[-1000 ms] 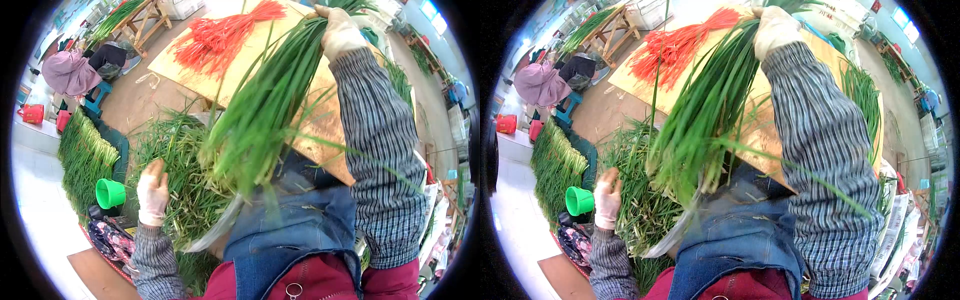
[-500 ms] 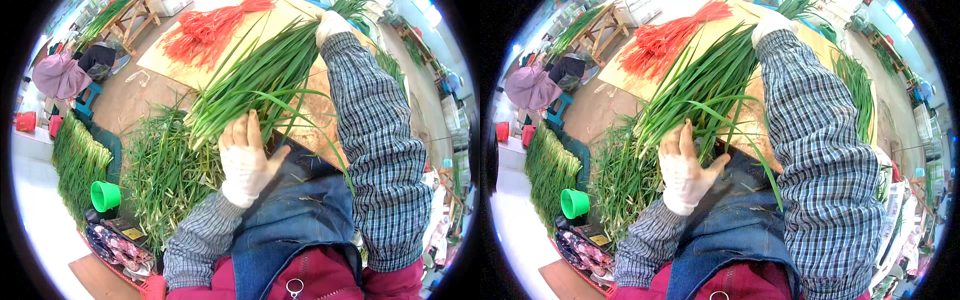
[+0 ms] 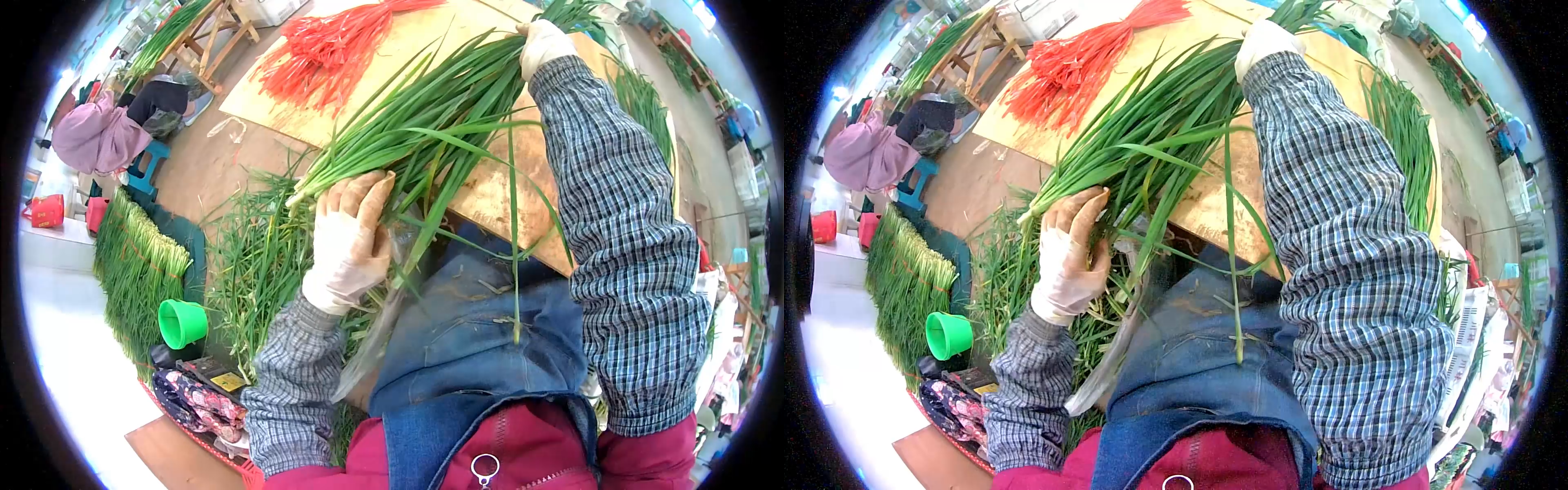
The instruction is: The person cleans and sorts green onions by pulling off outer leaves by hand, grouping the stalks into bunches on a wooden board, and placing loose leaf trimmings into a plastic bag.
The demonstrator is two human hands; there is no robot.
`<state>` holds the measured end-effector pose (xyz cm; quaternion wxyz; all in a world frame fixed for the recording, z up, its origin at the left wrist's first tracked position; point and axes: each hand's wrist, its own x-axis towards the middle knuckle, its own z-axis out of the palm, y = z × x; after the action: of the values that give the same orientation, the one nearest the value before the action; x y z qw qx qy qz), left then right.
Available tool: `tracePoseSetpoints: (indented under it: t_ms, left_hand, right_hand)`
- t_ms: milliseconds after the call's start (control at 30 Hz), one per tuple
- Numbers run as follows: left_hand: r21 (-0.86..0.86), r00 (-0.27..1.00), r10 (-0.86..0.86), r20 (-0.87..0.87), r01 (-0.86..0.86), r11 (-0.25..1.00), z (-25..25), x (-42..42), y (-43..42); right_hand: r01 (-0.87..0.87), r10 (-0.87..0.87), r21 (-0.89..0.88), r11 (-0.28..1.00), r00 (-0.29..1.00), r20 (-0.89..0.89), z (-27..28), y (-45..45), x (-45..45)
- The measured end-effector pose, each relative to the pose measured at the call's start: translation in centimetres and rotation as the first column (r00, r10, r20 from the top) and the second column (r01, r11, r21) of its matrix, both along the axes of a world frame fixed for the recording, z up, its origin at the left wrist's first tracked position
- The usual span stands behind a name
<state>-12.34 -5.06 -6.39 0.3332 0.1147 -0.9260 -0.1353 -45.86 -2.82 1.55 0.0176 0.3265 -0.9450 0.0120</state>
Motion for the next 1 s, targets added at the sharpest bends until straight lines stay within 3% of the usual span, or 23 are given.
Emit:
tracePoseSetpoints:
  t_ms: [100, 200, 300, 433, 467, 533, 567, 600, 667, 733, 767, 800, 833, 867, 900, 933, 1000]
  left_hand:
    - [0.283, 0.978, -0.196, -0.069, 0.207, 0.936, 0.3, 0.8, -1.7]
    - [0.011, 0.983, -0.141, 0.117, 0.141, 0.990, 0.6, 0.9, -2.6]
    - [-0.184, 0.995, 0.001, 0.097, 0.017, 0.983, 0.3, -0.6, -1.5]
    - [-0.145, 0.990, -0.094, -0.109, 0.077, 0.986, -1.9, -0.5, -1.8]
    - [-0.036, 0.988, -0.124, -0.096, 0.121, 0.992, -1.7, 0.4, -1.4]
    - [-0.030, 0.995, -0.091, 0.045, 0.093, 0.995, -1.4, 3.6, -0.5]
    - [0.007, 0.976, -0.098, 0.196, 0.099, 0.995, -1.8, 6.0, -0.6]
    - [0.046, 0.933, -0.111, 0.343, 0.101, 0.994, -2.7, 8.6, -0.9]
    - [0.065, 0.611, 0.065, 0.789, -0.188, 0.980, -4.9, 13.8, -1.9]
    - [-0.334, 0.283, 0.376, 0.882, -0.187, 0.924, -4.9, 16.0, -1.6]
    - [-0.263, 0.523, 0.365, 0.771, -0.260, 0.929, -5.4, 16.2, -1.1]
    - [-0.045, 0.756, 0.246, 0.606, -0.276, 0.960, -3.1, 13.4, 0.1]
    - [0.065, 0.904, 0.143, 0.403, -0.184, 0.981, -1.9, 10.8, 1.0]
    - [0.062, 0.958, 0.096, 0.270, -0.117, 0.991, -0.6, 8.0, 2.0]
    - [0.069, 0.966, 0.124, 0.225, -0.143, 0.987, -0.1, 5.5, 3.0]
    - [0.014, 0.940, 0.208, 0.271, -0.220, 0.975, -0.1, 3.2, 3.3]
    - [-0.097, 0.859, 0.383, 0.339, -0.374, 0.923, -1.9, -0.2, 3.2]
  right_hand:
    - [0.014, -0.014, -0.004, 1.000, 1.000, 0.016, -0.3, 0.3, -0.6]
    - [0.025, -0.025, -0.006, 1.000, 0.999, 0.031, -0.8, 0.3, -1.0]
    - [0.037, -0.037, -0.015, 0.999, 0.998, 0.041, -1.2, 0.3, -1.2]
    - [0.059, -0.057, -0.018, 0.998, 0.996, 0.065, -1.9, 0.3, -1.7]
    - [0.067, -0.066, -0.014, 0.998, 0.995, 0.075, -2.1, 0.2, -1.9]
    - [0.088, -0.088, 0.002, 0.996, 0.989, 0.116, -2.5, -0.3, -2.8]
    - [0.105, -0.105, 0.005, 0.994, 0.984, 0.148, -2.8, -0.5, -3.4]
    - [0.142, -0.137, -0.010, 0.990, 0.970, 0.202, -3.1, -0.8, -3.9]
    - [0.334, -0.174, -0.300, 0.894, 0.873, 0.455, -3.0, -0.6, -3.4]
    - [0.549, -0.102, -0.495, 0.673, 0.733, 0.673, -2.5, -0.6, -2.6]
    - [0.652, -0.036, -0.542, 0.530, 0.656, 0.754, -2.4, -0.5, -2.1]
    - [0.580, -0.041, -0.558, 0.593, 0.714, 0.699, -2.7, -0.5, -2.4]
    - [0.264, -0.042, -0.456, 0.850, 0.897, 0.441, -3.2, -0.2, -2.7]
    - [-0.050, 0.069, -0.207, 0.977, 0.994, 0.085, -2.3, 0.9, -1.6]
    - [-0.119, 0.117, -0.162, 0.980, 0.993, -0.019, -2.4, 1.2, -1.6]
    - [-0.041, 0.082, -0.337, 0.941, 0.991, 0.109, -4.9, -0.1, -5.4]
    - [0.035, 0.059, -0.441, 0.897, 0.979, 0.198, -5.8, -0.1, -7.4]
